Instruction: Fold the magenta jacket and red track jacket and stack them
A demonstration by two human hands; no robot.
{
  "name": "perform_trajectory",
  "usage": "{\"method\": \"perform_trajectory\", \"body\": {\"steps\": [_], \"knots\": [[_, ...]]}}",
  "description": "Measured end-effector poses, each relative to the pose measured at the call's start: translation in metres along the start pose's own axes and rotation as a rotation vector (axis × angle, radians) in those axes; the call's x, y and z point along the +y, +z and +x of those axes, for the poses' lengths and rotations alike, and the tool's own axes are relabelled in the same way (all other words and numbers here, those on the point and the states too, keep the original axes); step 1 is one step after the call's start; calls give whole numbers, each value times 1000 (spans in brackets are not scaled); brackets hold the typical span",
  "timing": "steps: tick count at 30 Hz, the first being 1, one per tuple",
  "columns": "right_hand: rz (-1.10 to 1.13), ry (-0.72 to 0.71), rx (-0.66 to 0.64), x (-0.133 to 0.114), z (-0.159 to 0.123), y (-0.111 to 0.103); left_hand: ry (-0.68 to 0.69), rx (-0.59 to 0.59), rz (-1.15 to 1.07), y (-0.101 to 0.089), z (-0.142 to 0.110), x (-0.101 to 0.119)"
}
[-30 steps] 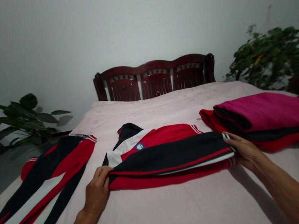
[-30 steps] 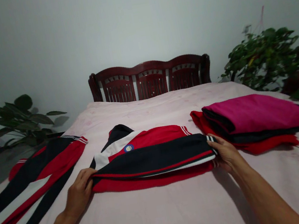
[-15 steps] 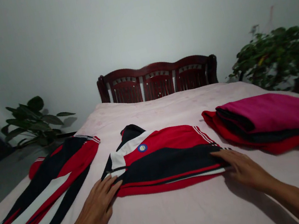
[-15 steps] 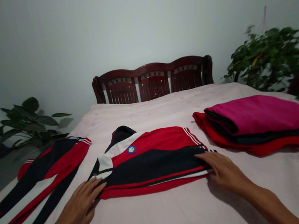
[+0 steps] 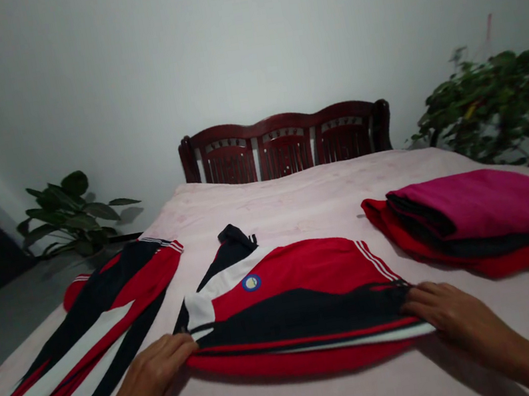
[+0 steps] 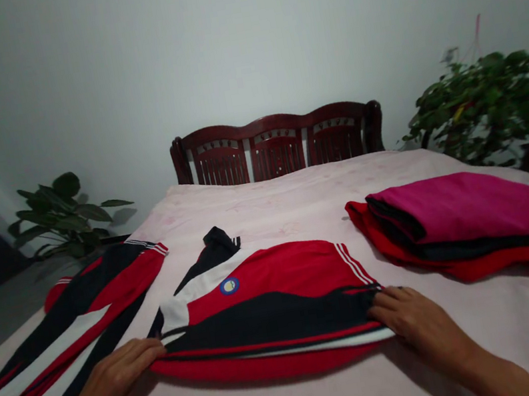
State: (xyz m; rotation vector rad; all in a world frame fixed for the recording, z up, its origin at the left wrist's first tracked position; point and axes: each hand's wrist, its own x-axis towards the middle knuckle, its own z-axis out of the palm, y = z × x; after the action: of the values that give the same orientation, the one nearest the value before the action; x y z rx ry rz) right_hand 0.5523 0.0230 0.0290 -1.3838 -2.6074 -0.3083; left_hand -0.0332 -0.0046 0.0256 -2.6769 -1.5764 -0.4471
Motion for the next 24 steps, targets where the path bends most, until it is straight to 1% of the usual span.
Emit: {"method": "perform_trajectory", "body": {"steps": [2,3,4,5,6,7,8,9,10,11,13,14,15,16,17,19,22,24], "knots": [[128,9,-56,-4,-21,0,-25,-75,-22,-4,-21,-1],[210,31,-91,-6,-26,-2,-34,-117,-39,-8,-27,0],[299,61,-136,-7,-25,-6,-41,-157,-63,-12,-27,3],[386,95,-187,-10,-19,-13,-51,-190,-94,-18,-23,8],[467,127,-239,-15,-6,-20,-64,-219,-128,-23,-12,16],[530,150,-282,-22,12,-26,-87,-227,-167,-26,3,27],[555,174,-263,-33,35,-31,-102,-218,-197,-27,24,40],[560,193,-212,-48,61,-33,-109,-195,-213,-24,48,55],[547,193,-158,-65,87,-31,-92,-179,-214,-17,73,69],[531,144,-149,-82,113,-24,-77,-156,-201,-7,99,82],[494,28,-138,-114,158,-1,-68,-123,-140,22,146,99],[491,-6,-140,-124,175,14,-91,-108,-99,37,164,101],[480,-21,-152,-128,187,29,-113,-99,-54,52,177,98],[465,-25,-163,-126,196,43,-142,-99,-10,64,186,90],[439,-14,-173,-117,200,56,-176,-107,29,74,190,77],[353,54,-176,-83,198,75,-264,-125,89,86,186,43],[179,223,-168,-14,180,89,-402,-129,141,88,170,-9],[92,281,-184,23,169,90,-479,-119,120,85,163,-30]]}}
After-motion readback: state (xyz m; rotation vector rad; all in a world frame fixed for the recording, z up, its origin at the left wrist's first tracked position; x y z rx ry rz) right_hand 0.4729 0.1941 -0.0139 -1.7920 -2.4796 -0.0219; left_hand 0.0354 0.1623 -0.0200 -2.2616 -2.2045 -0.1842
